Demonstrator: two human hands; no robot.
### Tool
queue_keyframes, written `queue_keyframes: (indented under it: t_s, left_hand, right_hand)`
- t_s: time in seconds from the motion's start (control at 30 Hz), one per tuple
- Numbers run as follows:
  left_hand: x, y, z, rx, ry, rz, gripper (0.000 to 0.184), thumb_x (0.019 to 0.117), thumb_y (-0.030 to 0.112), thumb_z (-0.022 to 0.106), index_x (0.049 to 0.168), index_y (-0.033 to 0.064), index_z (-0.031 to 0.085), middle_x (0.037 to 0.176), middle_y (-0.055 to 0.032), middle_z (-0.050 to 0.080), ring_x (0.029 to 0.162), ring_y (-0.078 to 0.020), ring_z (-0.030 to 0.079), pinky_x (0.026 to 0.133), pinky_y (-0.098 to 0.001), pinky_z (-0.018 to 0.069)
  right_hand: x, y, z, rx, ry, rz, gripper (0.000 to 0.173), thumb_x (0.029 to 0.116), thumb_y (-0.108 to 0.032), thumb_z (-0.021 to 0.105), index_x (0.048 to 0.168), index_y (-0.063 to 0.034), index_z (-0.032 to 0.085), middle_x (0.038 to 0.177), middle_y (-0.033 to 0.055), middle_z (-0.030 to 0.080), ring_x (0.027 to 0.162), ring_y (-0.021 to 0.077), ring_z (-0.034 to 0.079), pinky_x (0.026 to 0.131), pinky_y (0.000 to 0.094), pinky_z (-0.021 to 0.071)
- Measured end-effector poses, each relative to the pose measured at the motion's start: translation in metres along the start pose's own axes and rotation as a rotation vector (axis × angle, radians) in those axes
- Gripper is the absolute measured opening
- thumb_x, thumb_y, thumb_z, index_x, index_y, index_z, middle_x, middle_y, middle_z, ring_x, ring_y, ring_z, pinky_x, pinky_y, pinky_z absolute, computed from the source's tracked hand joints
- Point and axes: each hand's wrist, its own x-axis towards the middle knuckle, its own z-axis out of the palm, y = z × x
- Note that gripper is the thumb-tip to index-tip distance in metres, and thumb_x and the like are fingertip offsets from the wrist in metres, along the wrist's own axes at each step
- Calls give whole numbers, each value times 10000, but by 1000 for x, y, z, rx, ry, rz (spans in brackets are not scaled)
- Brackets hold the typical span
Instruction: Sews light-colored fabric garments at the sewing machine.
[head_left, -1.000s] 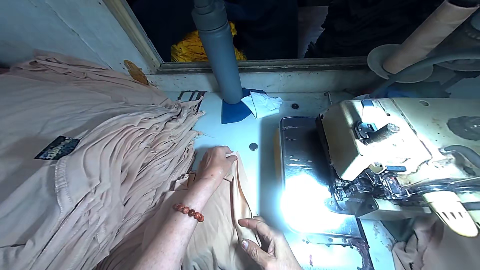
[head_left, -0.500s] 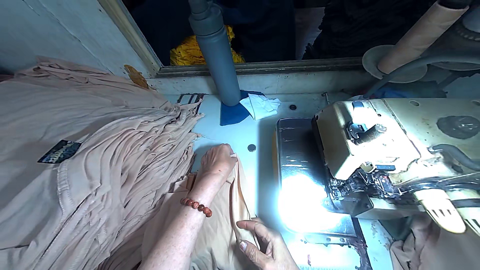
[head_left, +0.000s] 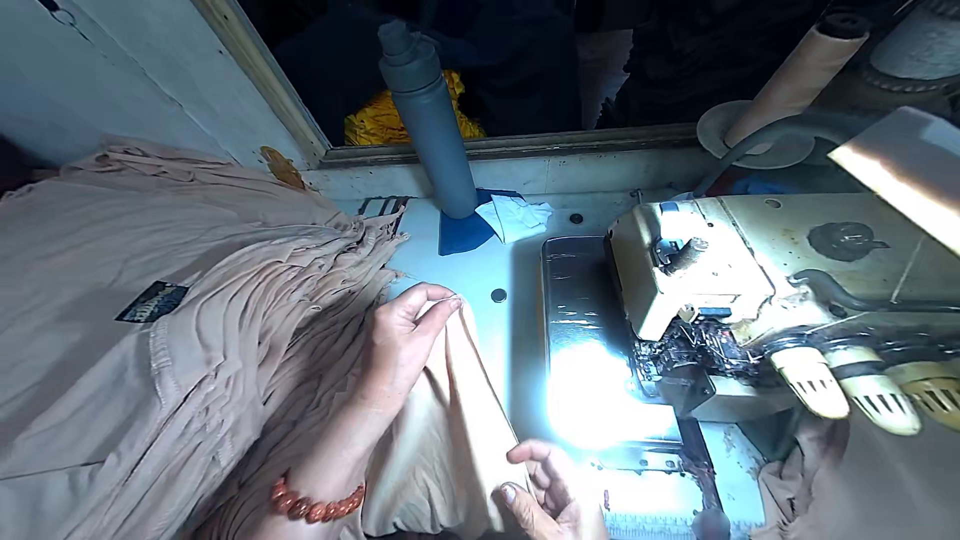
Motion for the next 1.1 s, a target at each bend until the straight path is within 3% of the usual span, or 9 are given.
queue_keyframes:
  t_s: [0.1, 0.27, 0.47, 0.57, 0.7, 0.77, 0.93, 1.1]
  left_hand:
    - [-3, 19, -20, -31, 32, 203, 74, 910, 23, 719, 981, 31, 737, 927, 53, 738, 869, 76, 664, 804, -97, 533]
    - [-9, 46, -49, -125, 98, 384, 92, 901, 8, 701, 973, 53, 738, 938, 94, 744, 862, 43, 686, 798, -119, 565]
    - [-20, 74, -80, -135, 103, 497, 84, 936, 144, 712, 1009, 155, 753, 969, 162, 729, 860, 58, 671, 775, -102, 553]
    - [-26, 86, -96, -163, 48, 553, 97, 957, 227, 702, 1035, 226, 760, 970, 179, 714, 850, 54, 661, 749, -97, 546]
    - [-36, 100, -112, -179, -13, 604, 93, 966, 300, 702, 1038, 268, 752, 965, 191, 711, 864, 46, 670, 748, -111, 556]
    - [-38, 101, -118, -176, -35, 654, 109, 979, 306, 686, 1058, 271, 754, 978, 191, 718, 884, 40, 672, 767, -120, 551]
    - [-39, 94, -127, -180, -44, 669, 114, 969, 315, 700, 1062, 272, 750, 979, 188, 722, 885, 32, 678, 764, -123, 553]
    - [-40, 90, -124, -186, 11, 577, 90, 965, 314, 704, 1035, 275, 745, 960, 185, 721, 865, 34, 678, 752, -117, 550]
  right_hand:
    - [-5, -7, 3, 51, 36, 24, 390, 872, 75, 683, 1226, 65, 519, 872, -8, 715, 734, 17, 675, 693, 211, 580]
    - [-19, -15, 5, 9, -14, -92, 65, 944, 24, 625, 993, 48, 659, 727, -25, 670, 635, -39, 591, 609, 157, 504]
    - [-33, -24, 7, -49, -53, -276, 107, 937, 53, 598, 964, 103, 689, 809, 78, 717, 730, 2, 659, 700, 174, 556]
    - [-33, -20, 5, -141, -26, -393, 82, 897, 9, 666, 902, 64, 727, 895, 118, 650, 862, 65, 623, 758, 162, 531]
    - [-29, -26, 1, -175, -47, -369, 88, 863, -36, 694, 819, 30, 731, 1205, 195, 678, 1207, 177, 592, 1011, 266, 484]
    - [-26, -27, 0, -134, -90, -325, 117, 875, -59, 699, 803, 31, 720, 1250, 184, 691, 1224, 180, 609, 1022, 292, 492]
    - [-24, -24, 0, -102, -99, -321, 147, 859, -110, 752, 755, -16, 710, 960, 47, 731, 1059, 86, 616, 948, 235, 459]
    - [-24, -23, 2, -99, -64, -312, 164, 853, -117, 768, 731, -29, 699, 854, -4, 678, 972, 45, 589, 882, 198, 446]
